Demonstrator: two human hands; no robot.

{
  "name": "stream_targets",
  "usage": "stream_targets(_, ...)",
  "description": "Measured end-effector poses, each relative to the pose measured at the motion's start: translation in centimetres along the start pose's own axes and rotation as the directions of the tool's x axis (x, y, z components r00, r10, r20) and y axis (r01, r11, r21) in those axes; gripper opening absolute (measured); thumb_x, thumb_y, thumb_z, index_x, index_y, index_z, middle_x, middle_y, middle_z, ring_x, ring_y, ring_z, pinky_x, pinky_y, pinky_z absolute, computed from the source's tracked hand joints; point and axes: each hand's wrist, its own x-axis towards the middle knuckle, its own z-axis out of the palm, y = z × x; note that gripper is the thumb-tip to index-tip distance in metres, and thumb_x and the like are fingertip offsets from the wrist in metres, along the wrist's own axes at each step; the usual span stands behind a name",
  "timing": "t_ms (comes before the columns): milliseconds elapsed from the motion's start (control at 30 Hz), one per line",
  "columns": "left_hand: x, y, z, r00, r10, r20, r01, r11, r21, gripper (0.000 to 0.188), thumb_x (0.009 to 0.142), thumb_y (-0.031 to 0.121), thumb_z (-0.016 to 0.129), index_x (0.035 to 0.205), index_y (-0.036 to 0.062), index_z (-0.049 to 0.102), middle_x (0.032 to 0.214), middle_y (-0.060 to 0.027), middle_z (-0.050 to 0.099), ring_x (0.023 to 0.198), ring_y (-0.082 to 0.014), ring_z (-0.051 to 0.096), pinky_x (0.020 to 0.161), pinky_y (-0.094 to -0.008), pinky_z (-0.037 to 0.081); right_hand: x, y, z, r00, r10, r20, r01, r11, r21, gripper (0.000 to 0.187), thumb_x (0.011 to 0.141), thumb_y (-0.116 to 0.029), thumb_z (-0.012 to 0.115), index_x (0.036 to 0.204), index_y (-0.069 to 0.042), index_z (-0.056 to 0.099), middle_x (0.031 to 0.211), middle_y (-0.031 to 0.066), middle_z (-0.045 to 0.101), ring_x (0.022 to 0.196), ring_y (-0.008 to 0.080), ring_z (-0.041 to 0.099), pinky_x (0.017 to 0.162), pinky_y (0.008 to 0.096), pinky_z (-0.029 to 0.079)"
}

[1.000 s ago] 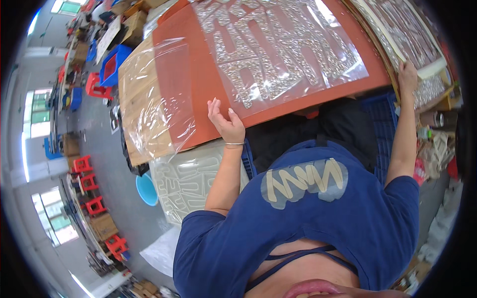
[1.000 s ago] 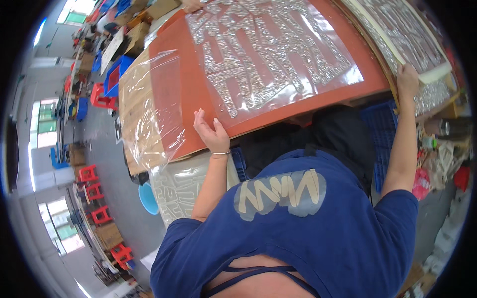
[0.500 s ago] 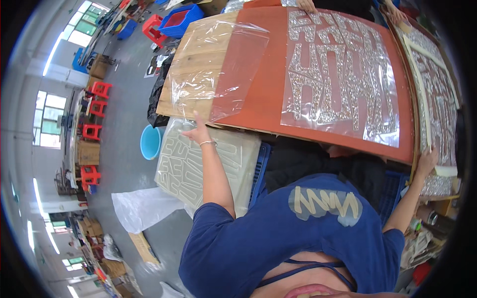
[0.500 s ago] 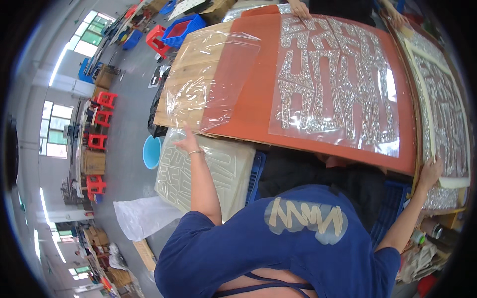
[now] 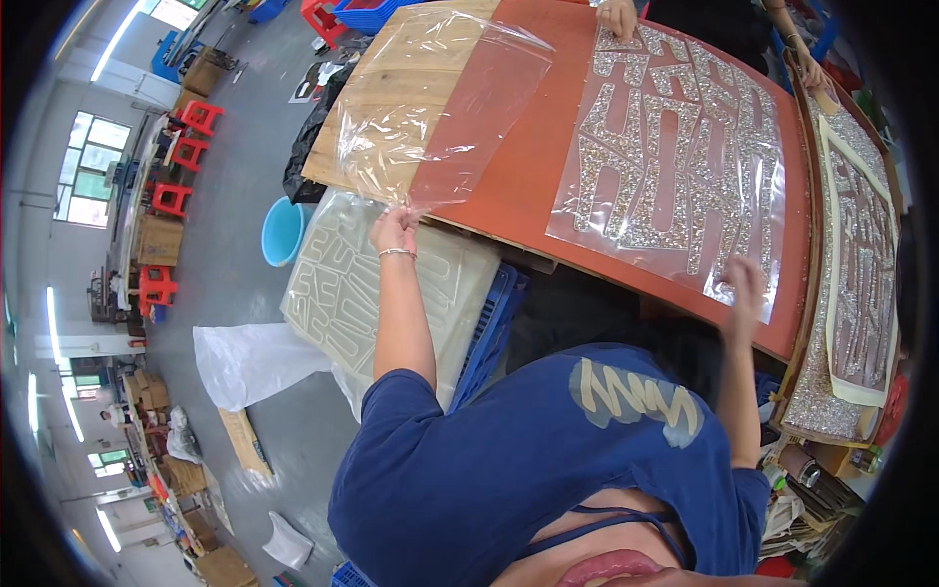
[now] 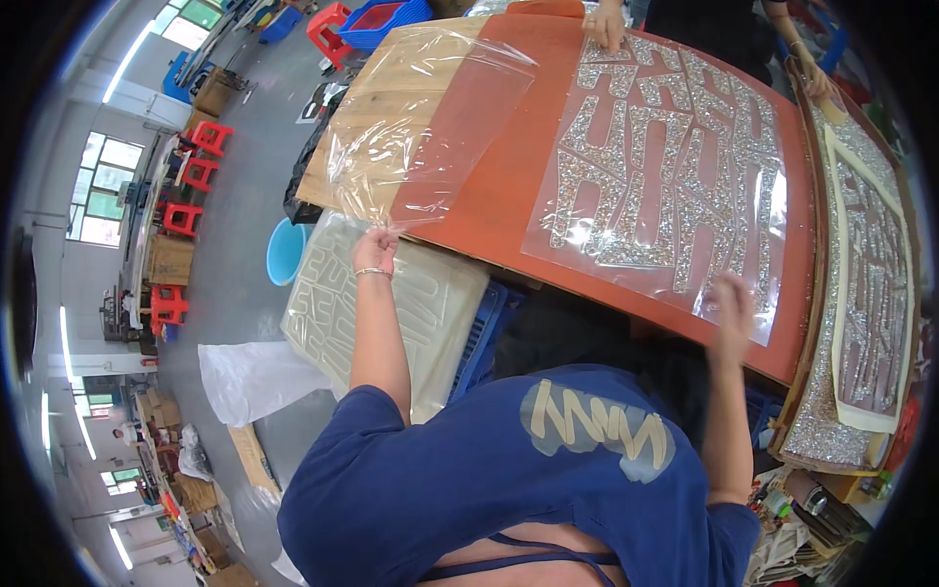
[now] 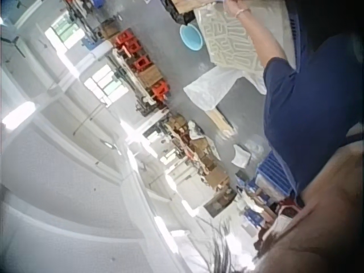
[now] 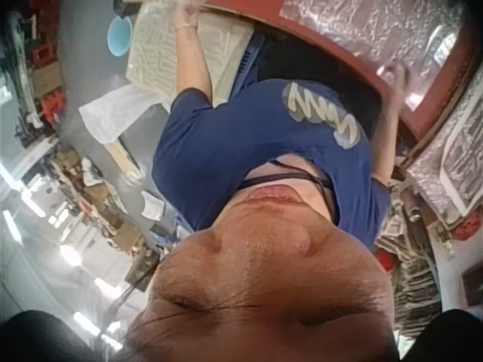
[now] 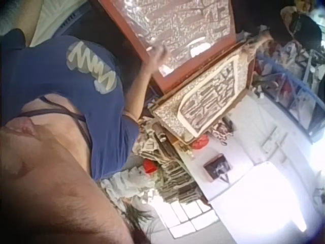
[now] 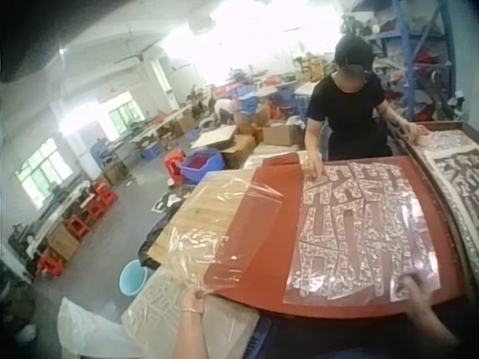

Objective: Transfer decorative glitter patterns from a template frame to a workbench surface using plastic film and tape.

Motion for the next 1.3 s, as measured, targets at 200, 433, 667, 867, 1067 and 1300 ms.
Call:
stream_targets(200,-1.4,0.1,-2.1,0.958,-0.012,0.287,0.061,0.985,-0.164,0.032,0.071,-0.020,0.052,0.099,-0.0056,0.052,0.088,-0.0175,0.060,0.083,-0.0286,0.063,0.071,-0.0371,0.056,-2.0,-4.2,19.6,0.241,0.250,0.938,-0.756,0.654,0.020,0.064,0.091,-0.049,0.052,0.122,0.006,0.046,0.106,0.0176,0.059,0.087,0.0229,0.062,0.072,0.0368,0.056)
stream_targets(433,-11.0,-3.1,2.5,0.932,-0.073,0.355,0.191,0.932,-0.309,0.007,0.084,-0.006,0.055,0.089,-0.0039,0.058,0.090,-0.0140,0.062,0.087,-0.0237,0.063,0.089,-0.0331,0.055,-1.8,-7.8,29.4,0.071,0.334,0.940,-0.919,0.388,-0.069,0.084,0.084,-0.065,0.051,0.128,0.006,0.041,0.118,0.0214,0.051,0.109,0.0314,0.052,0.091,0.0507,0.044)
stream_targets(667,-14.5,-0.5,3.5,0.896,-0.226,0.382,0.385,0.825,-0.415,0.017,0.091,0.012,0.057,0.086,-0.0041,0.058,0.089,-0.0155,0.063,0.090,-0.0257,0.063,0.086,-0.0351,0.055,-3.6,-6.5,31.3,0.226,0.209,0.951,-0.929,0.339,0.146,0.042,0.091,-0.043,0.054,0.110,-0.006,0.058,0.105,0.0102,0.060,0.101,0.0216,0.055,0.088,0.0398,0.044)
stream_targets(867,-13.2,-3.0,0.2,0.914,-0.280,0.293,0.379,0.845,-0.376,0.018,0.091,0.015,0.058,0.082,-0.0002,0.054,0.092,-0.0164,0.061,0.092,-0.0301,0.061,0.085,-0.0408,0.055,-3.3,-4.7,31.6,0.352,0.223,0.909,-0.902,0.340,0.266,0.013,0.089,-0.014,0.055,0.094,-0.001,0.058,0.094,0.0120,0.065,0.089,0.0199,0.062,0.084,0.0334,0.048)
stream_targets(1067,-10.9,-2.6,-0.1,0.997,-0.056,-0.050,0.068,0.958,0.277,0.070,0.079,0.020,0.071,0.132,-0.0049,0.031,0.130,-0.0246,0.036,0.116,-0.0377,0.044,0.088,-0.0464,0.049,-6.1,-3.2,30.6,0.413,0.388,0.824,-0.871,0.433,0.233,0.008,0.091,-0.009,0.054,0.090,-0.001,0.052,0.092,0.0134,0.063,0.082,0.0209,0.063,0.076,0.0345,0.053)
stream_targets(1300,-10.6,0.4,5.4,0.508,0.603,0.615,-0.517,-0.358,0.777,0.084,0.073,0.016,0.070,0.143,0.0102,0.025,0.143,-0.0283,0.019,0.131,-0.0424,0.024,0.105,-0.0643,0.016,-6.3,-3.4,30.1,0.418,0.412,0.810,-0.833,0.529,0.161,0.012,0.092,-0.009,0.051,0.094,0.002,0.047,0.091,0.0146,0.061,0.080,0.0231,0.064,0.074,0.0363,0.056)
